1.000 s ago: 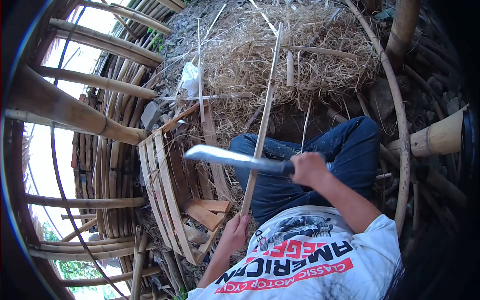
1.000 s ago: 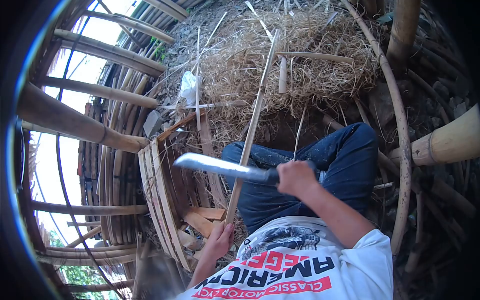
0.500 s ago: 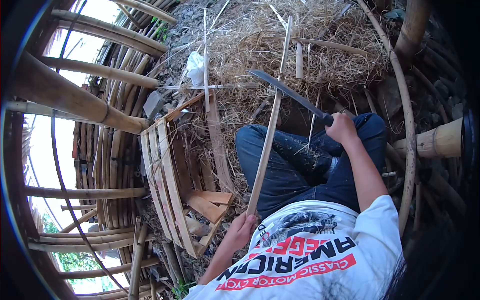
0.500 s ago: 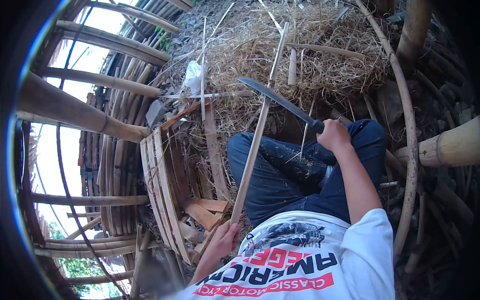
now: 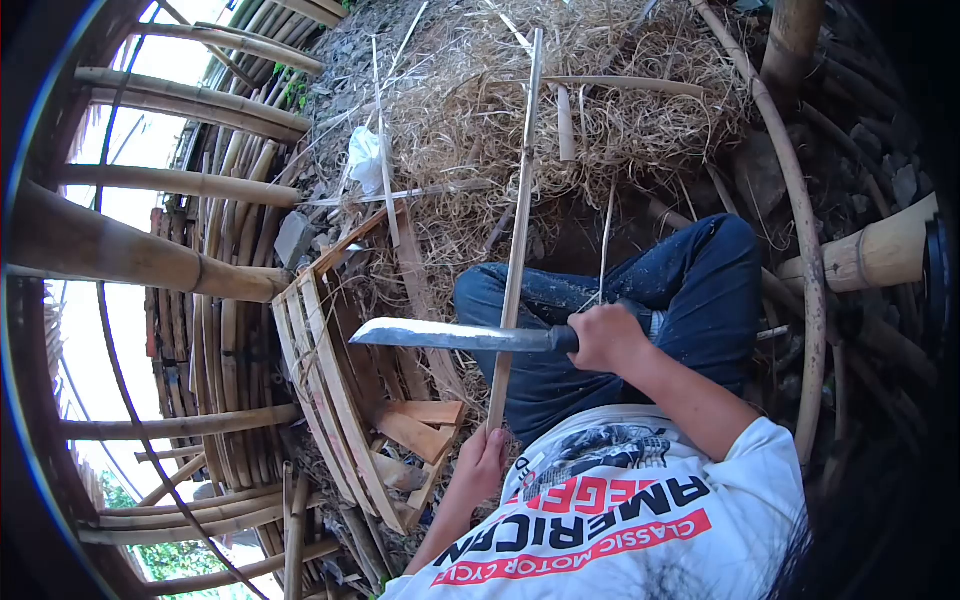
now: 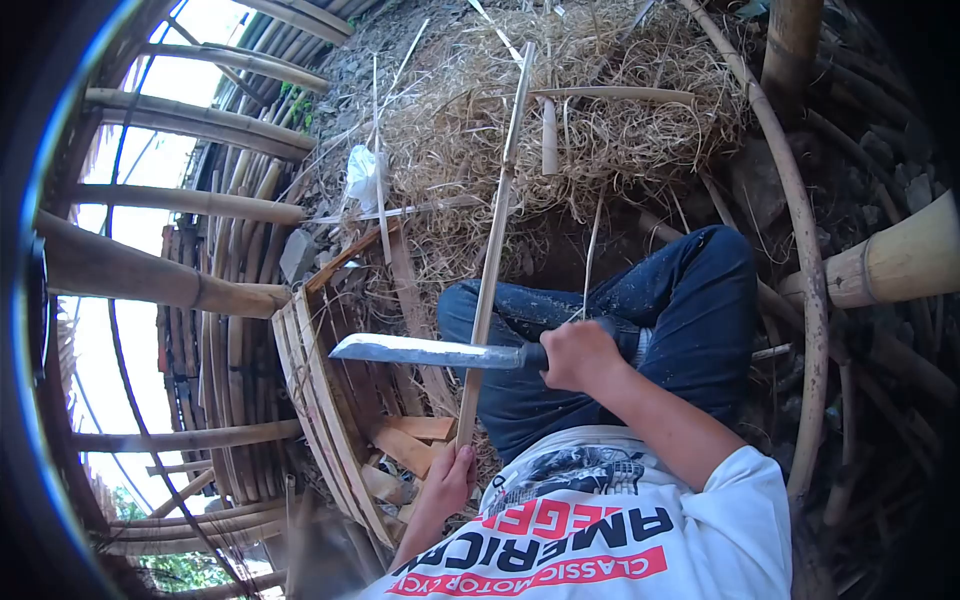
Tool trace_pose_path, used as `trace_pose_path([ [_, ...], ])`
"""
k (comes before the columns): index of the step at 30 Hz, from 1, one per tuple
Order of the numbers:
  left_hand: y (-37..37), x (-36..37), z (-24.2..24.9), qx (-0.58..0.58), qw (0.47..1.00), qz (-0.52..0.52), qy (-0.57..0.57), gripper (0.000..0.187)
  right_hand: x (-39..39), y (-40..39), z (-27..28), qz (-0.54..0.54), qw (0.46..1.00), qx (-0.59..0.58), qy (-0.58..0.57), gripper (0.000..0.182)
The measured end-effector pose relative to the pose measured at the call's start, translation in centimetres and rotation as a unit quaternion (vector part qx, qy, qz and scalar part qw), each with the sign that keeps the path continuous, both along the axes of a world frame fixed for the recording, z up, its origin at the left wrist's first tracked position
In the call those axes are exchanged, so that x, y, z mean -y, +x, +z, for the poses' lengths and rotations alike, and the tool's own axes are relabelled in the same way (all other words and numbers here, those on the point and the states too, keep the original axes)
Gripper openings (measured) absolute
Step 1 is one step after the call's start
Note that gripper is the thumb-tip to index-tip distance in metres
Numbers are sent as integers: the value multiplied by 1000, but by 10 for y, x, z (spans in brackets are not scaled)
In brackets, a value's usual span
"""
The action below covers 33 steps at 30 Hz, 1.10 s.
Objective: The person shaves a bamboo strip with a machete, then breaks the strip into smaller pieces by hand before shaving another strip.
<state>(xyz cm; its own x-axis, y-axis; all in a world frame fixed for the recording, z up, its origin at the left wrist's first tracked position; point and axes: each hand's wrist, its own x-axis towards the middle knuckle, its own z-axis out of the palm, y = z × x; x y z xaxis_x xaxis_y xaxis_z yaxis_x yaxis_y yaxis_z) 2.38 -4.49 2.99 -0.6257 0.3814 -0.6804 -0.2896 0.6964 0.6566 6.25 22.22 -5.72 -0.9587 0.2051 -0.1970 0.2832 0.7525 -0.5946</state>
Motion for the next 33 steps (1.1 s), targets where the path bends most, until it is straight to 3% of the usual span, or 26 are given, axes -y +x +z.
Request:
trace_pose_path([
  [4,-1,4,5,-33,999,-18,-20,26,-23,-17,-6,-25,999,-2,29,29],
  [6,-1,2,2,-22,1000,-14,-10,26,-39,-24,-17,-95,994,-24,44,28],
  [13,-8,7,7,-45,998,-32,3,23,-55,-39,-16,-65,995,-6,78,28],
  [16,0,22,13,-28,999,-19,0,22,-84,-46,-30,-219,971,73,69,32],
  [17,3,21,17,-30,999,-18,-2,22,-104,-43,-45,-207,977,54,-2,33],
  [22,9,12,15,20,1000,-2,0,23,-98,-33,-23,-194,977,30,78,35],
  [25,11,6,10,43,999,9,-6,25,-72,-22,-21,-209,978,1,-17,36],
  [27,9,2,9,136,986,83,53,25,-48,-12,-19,-209,976,-15,-50,42],
  [29,4,0,11,162,982,85,45,31,-23,1,-15,-178,982,-41,-53,51],
  [33,-16,17,-14,398,867,250,167,46,24,21,-14,-143,970,-29,-193,60],
])
